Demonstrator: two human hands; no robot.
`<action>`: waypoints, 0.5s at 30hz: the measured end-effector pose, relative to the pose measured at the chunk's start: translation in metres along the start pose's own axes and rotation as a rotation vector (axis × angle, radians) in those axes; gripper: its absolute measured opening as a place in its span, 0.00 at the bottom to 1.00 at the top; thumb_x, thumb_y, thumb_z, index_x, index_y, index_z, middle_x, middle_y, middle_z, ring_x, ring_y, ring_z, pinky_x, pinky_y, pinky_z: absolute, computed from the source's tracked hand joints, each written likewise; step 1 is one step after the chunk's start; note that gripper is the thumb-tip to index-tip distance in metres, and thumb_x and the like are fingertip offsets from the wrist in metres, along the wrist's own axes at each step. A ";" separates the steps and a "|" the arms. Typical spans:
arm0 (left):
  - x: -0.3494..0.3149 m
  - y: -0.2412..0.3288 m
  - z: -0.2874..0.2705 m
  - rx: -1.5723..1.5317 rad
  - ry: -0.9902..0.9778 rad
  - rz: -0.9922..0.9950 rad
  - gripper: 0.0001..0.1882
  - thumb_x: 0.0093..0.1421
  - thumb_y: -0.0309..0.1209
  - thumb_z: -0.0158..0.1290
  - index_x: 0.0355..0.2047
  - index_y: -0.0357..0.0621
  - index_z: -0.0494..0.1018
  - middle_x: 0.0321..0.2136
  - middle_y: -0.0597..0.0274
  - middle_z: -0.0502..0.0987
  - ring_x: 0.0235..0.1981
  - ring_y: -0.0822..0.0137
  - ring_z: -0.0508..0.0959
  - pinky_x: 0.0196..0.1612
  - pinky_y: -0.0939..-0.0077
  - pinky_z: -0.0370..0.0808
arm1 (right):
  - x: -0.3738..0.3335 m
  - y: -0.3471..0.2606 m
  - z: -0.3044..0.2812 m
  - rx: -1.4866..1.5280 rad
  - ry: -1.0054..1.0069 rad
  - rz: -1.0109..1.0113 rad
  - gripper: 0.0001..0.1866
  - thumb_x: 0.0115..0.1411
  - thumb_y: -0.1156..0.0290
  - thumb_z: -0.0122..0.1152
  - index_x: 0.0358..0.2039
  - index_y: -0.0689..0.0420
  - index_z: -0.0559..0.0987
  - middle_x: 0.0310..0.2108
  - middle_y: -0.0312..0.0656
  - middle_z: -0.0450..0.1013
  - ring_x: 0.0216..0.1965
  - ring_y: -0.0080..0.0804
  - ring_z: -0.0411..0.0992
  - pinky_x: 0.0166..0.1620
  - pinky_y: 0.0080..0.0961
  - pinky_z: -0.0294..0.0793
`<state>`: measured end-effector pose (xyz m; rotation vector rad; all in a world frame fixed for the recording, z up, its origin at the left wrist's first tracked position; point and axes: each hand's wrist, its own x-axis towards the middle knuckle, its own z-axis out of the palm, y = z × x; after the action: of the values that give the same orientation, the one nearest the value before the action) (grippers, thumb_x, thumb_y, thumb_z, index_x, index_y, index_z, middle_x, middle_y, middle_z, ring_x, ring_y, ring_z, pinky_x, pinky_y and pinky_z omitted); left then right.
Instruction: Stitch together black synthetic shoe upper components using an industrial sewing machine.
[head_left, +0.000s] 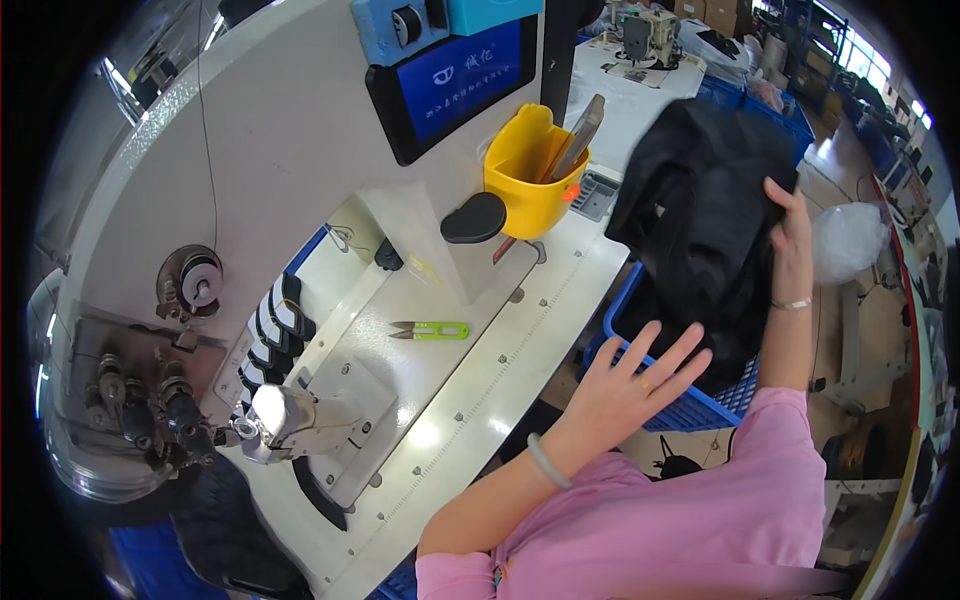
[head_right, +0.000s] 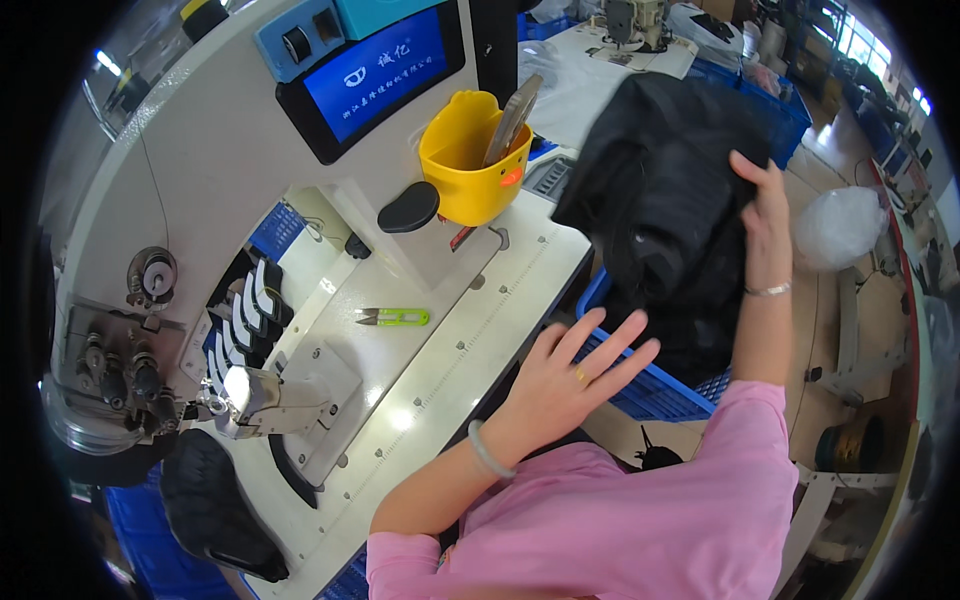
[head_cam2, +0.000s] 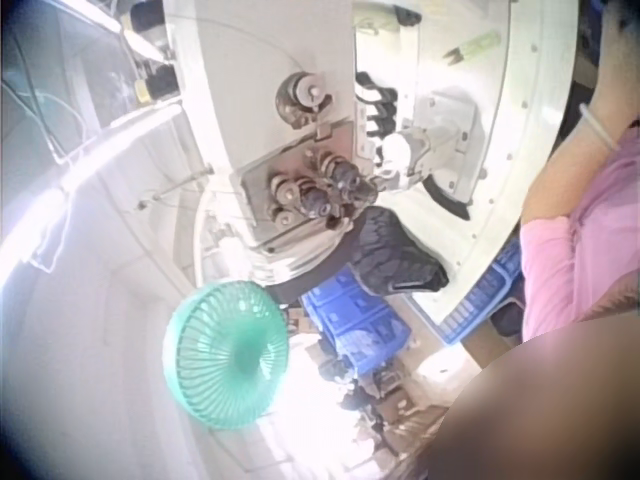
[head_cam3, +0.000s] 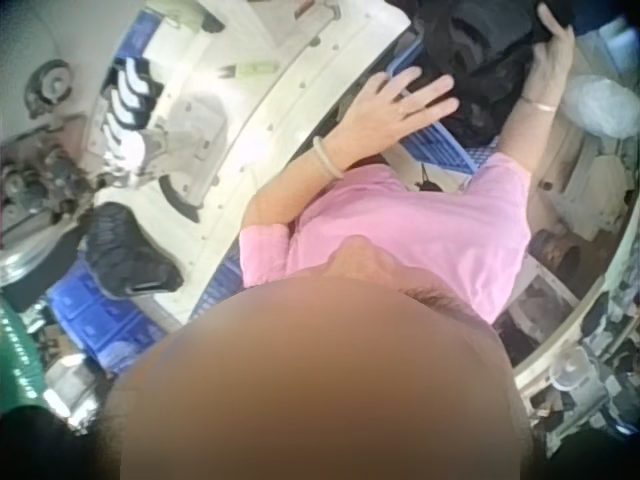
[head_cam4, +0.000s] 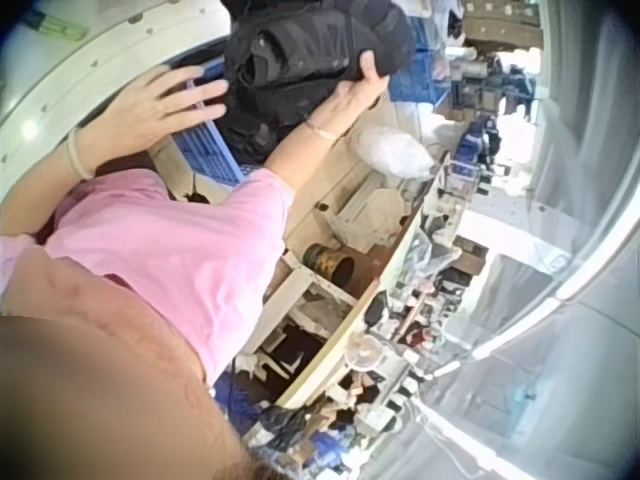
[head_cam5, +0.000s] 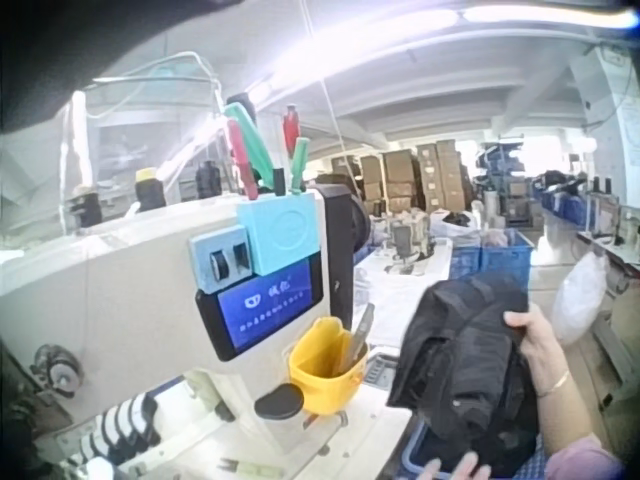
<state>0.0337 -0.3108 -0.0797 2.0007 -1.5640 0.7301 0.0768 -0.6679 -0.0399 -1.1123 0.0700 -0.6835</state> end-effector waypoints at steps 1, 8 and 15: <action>0.011 -0.004 0.004 0.096 0.019 -0.009 0.30 0.54 0.26 0.52 0.60 0.53 0.67 0.65 0.61 0.61 0.49 0.56 0.71 0.44 0.66 0.73 | 0.016 0.009 0.009 0.042 0.024 0.051 0.26 0.48 0.77 0.71 0.48 0.66 0.75 0.46 0.47 0.76 0.46 0.42 0.76 0.55 0.34 0.73; 0.024 -0.048 0.038 0.251 -0.210 -0.221 0.39 0.50 0.28 0.59 0.65 0.51 0.61 0.68 0.52 0.54 0.54 0.53 0.69 0.46 0.64 0.72 | 0.102 0.168 -0.023 -0.943 0.043 0.237 0.41 0.54 0.50 0.68 0.58 0.69 0.70 0.56 0.54 0.71 0.56 0.43 0.70 0.59 0.35 0.67; -0.023 -0.062 0.034 0.117 -0.430 -0.445 0.43 0.54 0.35 0.63 0.67 0.51 0.54 0.69 0.51 0.49 0.67 0.45 0.56 0.59 0.50 0.65 | 0.008 0.142 0.036 -0.597 0.142 0.203 0.43 0.59 0.51 0.56 0.70 0.55 0.54 0.64 0.50 0.61 0.62 0.50 0.62 0.56 0.61 0.63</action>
<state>0.0929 -0.3035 -0.1239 2.5975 -1.2249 0.2284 0.1634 -0.6064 -0.1409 -1.5986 0.5294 -0.5703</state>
